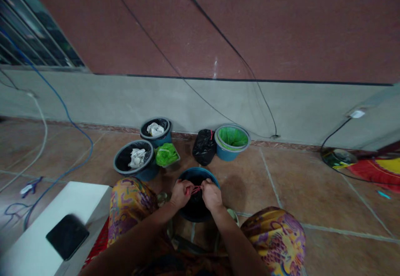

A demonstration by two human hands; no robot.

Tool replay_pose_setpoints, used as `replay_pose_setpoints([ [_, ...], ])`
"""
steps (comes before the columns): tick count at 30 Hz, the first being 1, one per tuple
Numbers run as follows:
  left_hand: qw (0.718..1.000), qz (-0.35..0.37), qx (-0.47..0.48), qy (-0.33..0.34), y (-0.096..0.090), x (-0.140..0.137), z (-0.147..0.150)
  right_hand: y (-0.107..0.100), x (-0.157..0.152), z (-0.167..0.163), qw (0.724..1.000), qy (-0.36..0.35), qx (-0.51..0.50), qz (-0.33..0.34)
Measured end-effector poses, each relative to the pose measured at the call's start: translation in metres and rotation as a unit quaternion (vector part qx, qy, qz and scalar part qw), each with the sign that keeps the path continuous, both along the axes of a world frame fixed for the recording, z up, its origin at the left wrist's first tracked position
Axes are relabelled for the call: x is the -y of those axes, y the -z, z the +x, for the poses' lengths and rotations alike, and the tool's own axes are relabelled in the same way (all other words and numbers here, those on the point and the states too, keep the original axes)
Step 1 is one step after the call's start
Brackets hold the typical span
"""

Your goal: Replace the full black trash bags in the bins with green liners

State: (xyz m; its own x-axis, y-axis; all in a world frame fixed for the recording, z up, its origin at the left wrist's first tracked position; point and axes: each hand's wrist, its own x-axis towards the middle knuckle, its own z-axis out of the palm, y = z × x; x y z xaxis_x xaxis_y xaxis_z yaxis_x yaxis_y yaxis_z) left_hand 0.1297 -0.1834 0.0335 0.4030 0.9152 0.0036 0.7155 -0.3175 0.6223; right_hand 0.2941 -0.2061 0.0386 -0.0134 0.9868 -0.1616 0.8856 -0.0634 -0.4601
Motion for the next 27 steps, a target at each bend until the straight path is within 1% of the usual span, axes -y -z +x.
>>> replay_pose_setpoints([
  [2, 0.999, -0.025, -0.018, -0.023, 0.006, 0.002, -0.004, 0.002, 0.005, 0.006, 0.998, 0.001, 0.057, -0.022],
  [4, 0.996, -0.059, -0.039, -0.048, 0.009, 0.003, -0.008, 0.006, 0.009, 0.013, 0.995, 0.014, 0.086, -0.043],
  [6, 0.991, -0.103, -0.041, -0.074, 0.011, 0.003, -0.012, 0.011, 0.011, 0.019, 0.994, 0.031, 0.087, -0.055],
  [8, 0.984, -0.145, -0.017, -0.105, 0.012, 0.002, -0.013, 0.015, 0.009, 0.022, 0.994, 0.069, 0.056, -0.062],
  [10, 0.977, -0.170, 0.010, -0.127, 0.013, 0.000, -0.011, 0.019, 0.006, 0.023, 0.991, 0.119, -0.030, -0.062],
  [11, 0.972, -0.186, 0.034, -0.137, 0.014, -0.002, -0.010, 0.020, 0.004, 0.024, 0.983, 0.146, -0.097, -0.060],
  [12, 0.963, -0.210, 0.075, -0.148, 0.015, -0.003, -0.008, 0.021, 0.002, 0.024, 0.968, 0.170, -0.176, -0.057],
  [13, 0.949, -0.240, 0.129, -0.159, 0.015, -0.005, -0.007, 0.021, 0.000, 0.024, 0.946, 0.188, -0.259, -0.054],
  [15, 0.905, -0.300, 0.247, -0.174, 0.015, -0.007, -0.003, 0.021, -0.001, 0.023, 0.893, 0.208, -0.395, -0.059],
  [16, 0.879, -0.325, 0.299, -0.177, 0.014, -0.008, -0.001, 0.020, -0.002, 0.023, 0.873, 0.210, -0.435, -0.067],
  [17, 0.857, -0.344, 0.340, -0.175, 0.012, -0.008, 0.001, 0.018, -0.002, 0.023, 0.863, 0.204, -0.455, -0.079],
  [18, 0.837, -0.363, 0.373, -0.170, 0.010, -0.008, 0.003, 0.017, -0.002, 0.022, 0.862, 0.194, -0.460, -0.087],
  [19, 0.816, -0.381, 0.403, -0.165, 0.008, -0.008, 0.005, 0.014, -0.002, 0.021, 0.868, 0.179, -0.453, -0.092],
  [20, 0.793, -0.400, 0.431, -0.161, 0.007, -0.008, 0.007, 0.012, -0.002, 0.021, 0.881, 0.159, -0.437, -0.093],
  [21, 0.777, -0.414, 0.448, -0.157, 0.005, -0.007, 0.008, 0.009, -0.003, 0.020, 0.897, 0.136, -0.411, -0.093],
  [22, 0.771, -0.421, 0.453, -0.153, 0.005, -0.007, 0.010, 0.006, -0.003, 0.020, 0.913, 0.112, -0.381, -0.090],
  [23, 0.772, -0.421, 0.452, -0.150, 0.005, -0.007, 0.011, 0.004, -0.004, 0.020, 0.928, 0.091, -0.350, -0.087],
  [25, 0.788, -0.407, 0.440, -0.144, 0.007, -0.007, 0.012, 0.000, -0.005, 0.020, 0.946, 0.068, -0.304, -0.083],
  [27, 0.812, -0.380, 0.424, -0.125, 0.010, -0.007, 0.011, -0.003, -0.005, 0.020, 0.948, 0.073, -0.296, -0.089],
])
